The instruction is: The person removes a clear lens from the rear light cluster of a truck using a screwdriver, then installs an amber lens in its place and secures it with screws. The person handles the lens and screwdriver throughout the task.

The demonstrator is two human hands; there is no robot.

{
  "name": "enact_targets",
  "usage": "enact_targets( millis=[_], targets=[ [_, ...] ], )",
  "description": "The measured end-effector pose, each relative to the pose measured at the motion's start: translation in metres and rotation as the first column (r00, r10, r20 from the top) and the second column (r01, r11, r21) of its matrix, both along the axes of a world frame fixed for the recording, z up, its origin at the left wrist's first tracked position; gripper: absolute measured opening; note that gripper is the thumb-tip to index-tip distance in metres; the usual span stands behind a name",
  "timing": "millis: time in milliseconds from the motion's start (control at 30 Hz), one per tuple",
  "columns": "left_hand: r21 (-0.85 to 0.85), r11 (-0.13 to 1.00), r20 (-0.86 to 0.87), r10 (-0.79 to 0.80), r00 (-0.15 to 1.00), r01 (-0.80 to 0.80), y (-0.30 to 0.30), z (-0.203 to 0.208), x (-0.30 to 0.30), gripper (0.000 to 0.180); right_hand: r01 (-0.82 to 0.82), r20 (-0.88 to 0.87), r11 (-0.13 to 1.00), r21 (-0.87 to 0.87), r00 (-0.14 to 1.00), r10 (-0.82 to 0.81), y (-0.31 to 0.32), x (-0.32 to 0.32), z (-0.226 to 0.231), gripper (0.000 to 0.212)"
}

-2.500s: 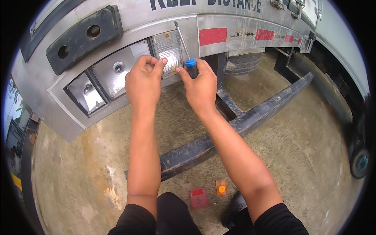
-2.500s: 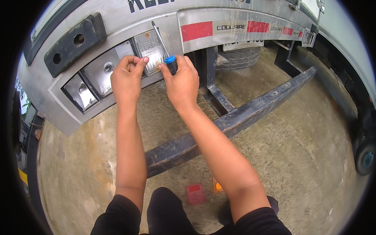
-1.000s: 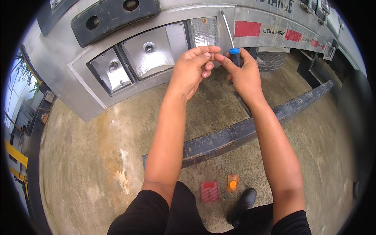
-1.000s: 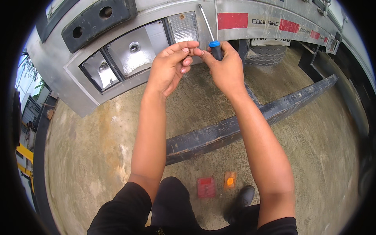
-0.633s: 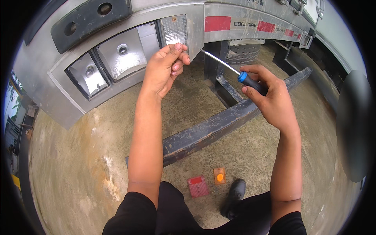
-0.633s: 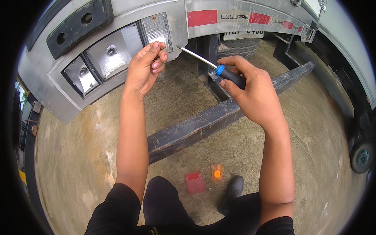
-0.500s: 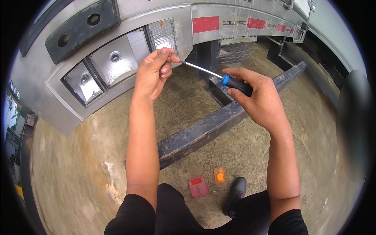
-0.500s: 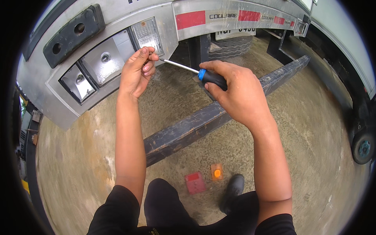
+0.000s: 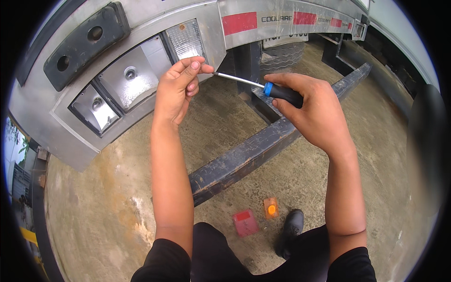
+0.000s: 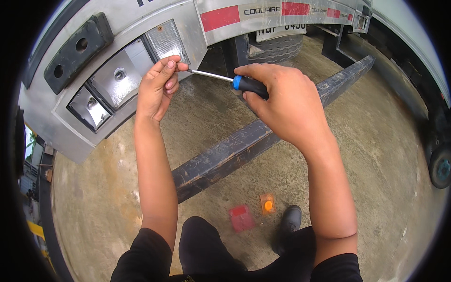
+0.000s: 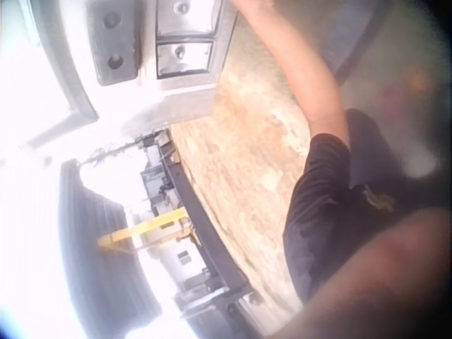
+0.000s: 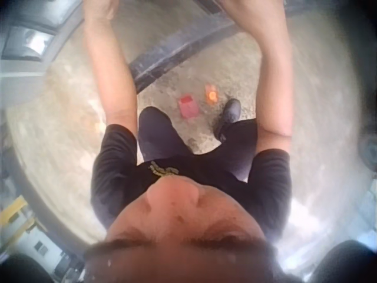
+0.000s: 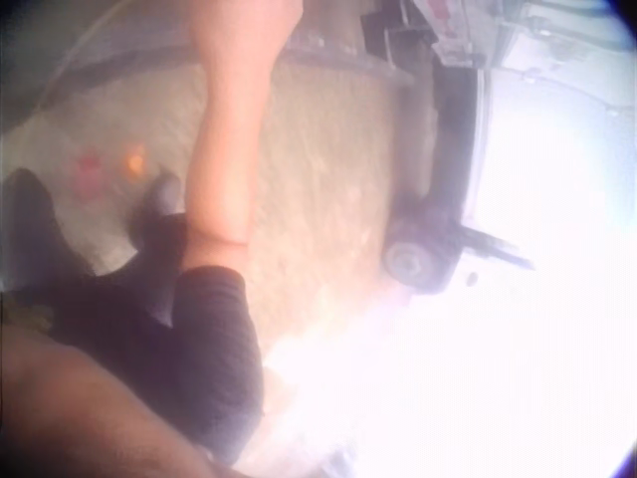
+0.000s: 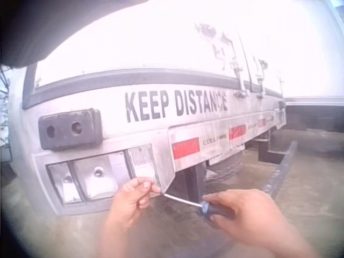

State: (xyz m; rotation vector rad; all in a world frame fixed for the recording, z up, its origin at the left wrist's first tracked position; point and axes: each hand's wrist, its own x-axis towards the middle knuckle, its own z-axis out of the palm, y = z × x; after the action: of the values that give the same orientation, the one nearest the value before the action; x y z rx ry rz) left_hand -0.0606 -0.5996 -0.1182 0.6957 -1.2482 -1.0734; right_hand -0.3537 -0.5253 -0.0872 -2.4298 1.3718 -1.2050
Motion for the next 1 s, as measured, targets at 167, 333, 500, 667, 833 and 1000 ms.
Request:
enact_targets(
  millis=[167, 333, 500, 667, 833, 1000],
  targets=[
    [-0.012, 1.0, -0.009, -0.007, 1.0, 0.006, 0.001, 0.001, -0.002, 0.025, -0.029, 0.0, 0.999, 0.014, 1.0, 0.029, 0.005, -0.003, 0.007, 0.042],
    [-0.015, 1.0, 0.003, -0.004, 1.0, 0.004, 0.0, -0.002, -0.007, 0.023, -0.053, 0.019, 0.996, 0.073, 0.998, 0.051, 0.009, -0.012, 0.016, 0.042],
    [-0.011, 1.0, 0.053, -0.01, 0.999, 0.011, 0.001, -0.003, -0.011, 0.024, -0.058, 0.04, 0.996, 0.061, 0.998, 0.055, 0.008, -0.015, 0.014, 0.043],
    [-0.014, 1.0, 0.05, -0.014, 0.999, 0.015, -0.002, -0.005, -0.013, 0.028, -0.045, 0.044, 0.998, 0.04, 0.998, 0.043, 0.005, -0.016, 0.011, 0.038],
    [-0.037, 0.999, -0.002, -0.04, 0.999, 0.04, -0.004, -0.01, -0.015, 0.031, -0.054, 0.013, 0.998, 0.019, 0.998, 0.053, 0.007, -0.016, 0.013, 0.044],
    [-0.032, 0.999, 0.039, -0.031, 0.999, 0.032, -0.005, -0.012, -0.015, 0.033, -0.064, 0.042, 0.996, 0.056, 0.997, 0.061, 0.007, -0.015, 0.012, 0.042]
  ],
)
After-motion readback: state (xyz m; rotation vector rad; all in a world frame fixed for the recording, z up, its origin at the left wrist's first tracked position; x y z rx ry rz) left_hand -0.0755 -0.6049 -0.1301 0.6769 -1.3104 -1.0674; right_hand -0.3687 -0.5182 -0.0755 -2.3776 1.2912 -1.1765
